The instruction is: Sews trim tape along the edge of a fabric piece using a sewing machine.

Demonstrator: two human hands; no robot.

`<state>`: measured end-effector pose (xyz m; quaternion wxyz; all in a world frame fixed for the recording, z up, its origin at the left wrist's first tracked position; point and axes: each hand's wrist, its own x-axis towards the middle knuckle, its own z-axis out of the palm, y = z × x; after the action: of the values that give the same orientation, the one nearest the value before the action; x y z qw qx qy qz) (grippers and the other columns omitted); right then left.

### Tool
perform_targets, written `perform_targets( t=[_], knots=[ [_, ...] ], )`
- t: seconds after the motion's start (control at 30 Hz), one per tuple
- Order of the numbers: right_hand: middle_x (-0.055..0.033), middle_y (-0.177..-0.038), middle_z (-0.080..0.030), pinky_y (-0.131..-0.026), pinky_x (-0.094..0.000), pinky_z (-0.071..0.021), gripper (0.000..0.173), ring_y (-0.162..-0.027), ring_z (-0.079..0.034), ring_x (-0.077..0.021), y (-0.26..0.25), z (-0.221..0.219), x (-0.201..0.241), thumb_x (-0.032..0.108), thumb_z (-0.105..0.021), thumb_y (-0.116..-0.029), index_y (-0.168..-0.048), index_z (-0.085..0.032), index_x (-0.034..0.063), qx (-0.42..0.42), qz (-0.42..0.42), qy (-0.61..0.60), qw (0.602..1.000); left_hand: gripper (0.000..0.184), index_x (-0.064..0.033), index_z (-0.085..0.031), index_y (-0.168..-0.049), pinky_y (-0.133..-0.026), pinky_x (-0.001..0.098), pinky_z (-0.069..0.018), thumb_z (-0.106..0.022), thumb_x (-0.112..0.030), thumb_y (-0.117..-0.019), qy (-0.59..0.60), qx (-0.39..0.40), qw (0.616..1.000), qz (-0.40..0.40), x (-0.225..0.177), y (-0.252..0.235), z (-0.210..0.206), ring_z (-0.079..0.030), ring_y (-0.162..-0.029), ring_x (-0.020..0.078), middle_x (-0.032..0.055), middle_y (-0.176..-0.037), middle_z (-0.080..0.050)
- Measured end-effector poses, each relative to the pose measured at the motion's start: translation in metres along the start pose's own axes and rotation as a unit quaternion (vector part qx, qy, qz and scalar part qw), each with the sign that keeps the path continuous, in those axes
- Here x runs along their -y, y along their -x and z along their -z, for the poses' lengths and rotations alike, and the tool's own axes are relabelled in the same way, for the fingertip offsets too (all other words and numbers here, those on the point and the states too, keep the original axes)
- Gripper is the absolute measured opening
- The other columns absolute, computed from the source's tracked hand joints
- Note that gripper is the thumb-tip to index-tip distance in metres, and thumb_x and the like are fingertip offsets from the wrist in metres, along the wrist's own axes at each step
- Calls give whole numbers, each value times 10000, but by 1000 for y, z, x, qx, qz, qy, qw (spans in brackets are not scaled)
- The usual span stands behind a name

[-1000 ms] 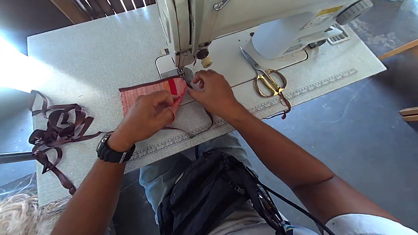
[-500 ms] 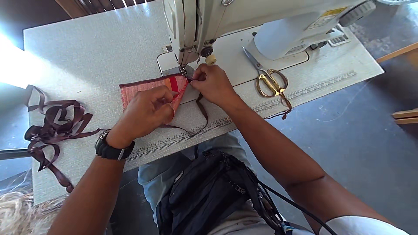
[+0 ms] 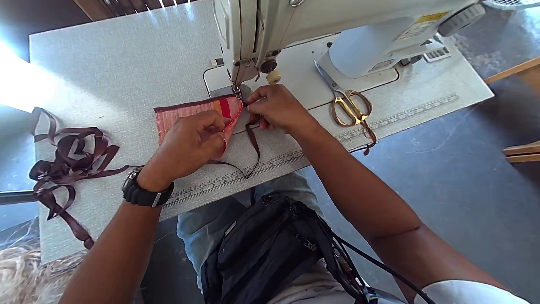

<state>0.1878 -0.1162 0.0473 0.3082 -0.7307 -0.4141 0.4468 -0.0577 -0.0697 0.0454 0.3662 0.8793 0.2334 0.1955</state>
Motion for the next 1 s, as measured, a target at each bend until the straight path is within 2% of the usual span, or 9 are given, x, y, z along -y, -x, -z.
perform_targets(
  t=[0.2,0.47,0.57,0.63,0.7,0.73,0.83,0.9,1.0],
  knots=[
    [-85,-793,-718,-414,-238,-470,212,-493,-610,-122,-3,-1,1,196,-668,-1013,-1191,-681,83,7,0,12,1000,151,-134,-687,-963,-734,288,-573,-545,-139,-910,0,-2,1000,-1,3,0,1,-689,-909,59,-10,-1082,-731],
    [-65,-801,-751,-396,-226,-435,196,-463,-587,-100,0,-1,0,192,-606,-1050,-1146,-706,54,16,-1,-4,1000,150,-141,-688,-958,-735,285,-575,-546,-153,-911,5,-4,1000,-1,0,0,0,-691,-937,56,-14,-1118,-730],
    [-42,-818,-759,-389,-226,-423,178,-448,-564,-93,3,-3,-1,202,-614,-1048,-1094,-714,63,9,0,-4,1000,128,-127,-672,-910,-853,306,-582,-551,-146,-874,-6,-7,1000,-18,-2,-3,-4,-677,-1098,76,5,-1222,-713],
    [-40,-836,-724,-446,-257,-474,168,-501,-573,-101,7,-5,-2,219,-650,-1024,-1034,-733,72,-25,24,27,999,114,-95,-670,-873,-1002,352,-551,-565,-139,-874,-11,-4,999,-42,-2,-5,-8,-629,-1240,136,57,-1272,-688],
    [-40,-863,-697,-580,-342,-529,151,-646,-623,-132,10,-7,-3,224,-679,-987,-956,-746,93,-69,63,83,992,103,-106,-663,-849,-1083,375,-509,-570,-144,-873,-17,4,998,-52,-2,-7,-11,-581,-1327,155,50,-1306,-685],
    [-43,-877,-703,-675,-396,-527,138,-748,-646,-155,11,-8,-4,217,-690,-970,-936,-751,97,-88,77,101,988,100,-114,-664,-854,-1090,379,-503,-573,-147,-877,-20,9,998,-51,-2,-7,-12,-570,-1340,151,38,-1321,-681],
    [-73,-925,-684,-776,-449,-528,126,-891,-651,-209,13,-11,-7,203,-706,-943,-950,-756,88,-124,119,145,974,93,-115,-662,-861,-1022,362,-543,-582,-155,-889,-19,12,998,-52,-1,-7,-12,-598,-1298,142,37,-1320,-677],
    [-79,-946,-688,-783,-453,-538,118,-898,-658,-220,13,-12,-9,180,-697,-940,-977,-755,83,-139,129,155,970,102,-107,-669,-881,-1030,356,-540,-576,-150,-885,-15,8,999,-48,-1,-7,-11,-596,-1304,139,41,-1321,-679],
    [-48,-880,-704,-710,-430,-545,95,-788,-667,-185,11,-12,-10,144,-673,-951,-1004,-733,92,-139,127,147,971,113,-93,-670,-884,-1057,355,-528,-570,-145,-890,-4,3,999,-46,-2,-6,-10,-597,-1305,145,58,-1314,-679]
  ],
)
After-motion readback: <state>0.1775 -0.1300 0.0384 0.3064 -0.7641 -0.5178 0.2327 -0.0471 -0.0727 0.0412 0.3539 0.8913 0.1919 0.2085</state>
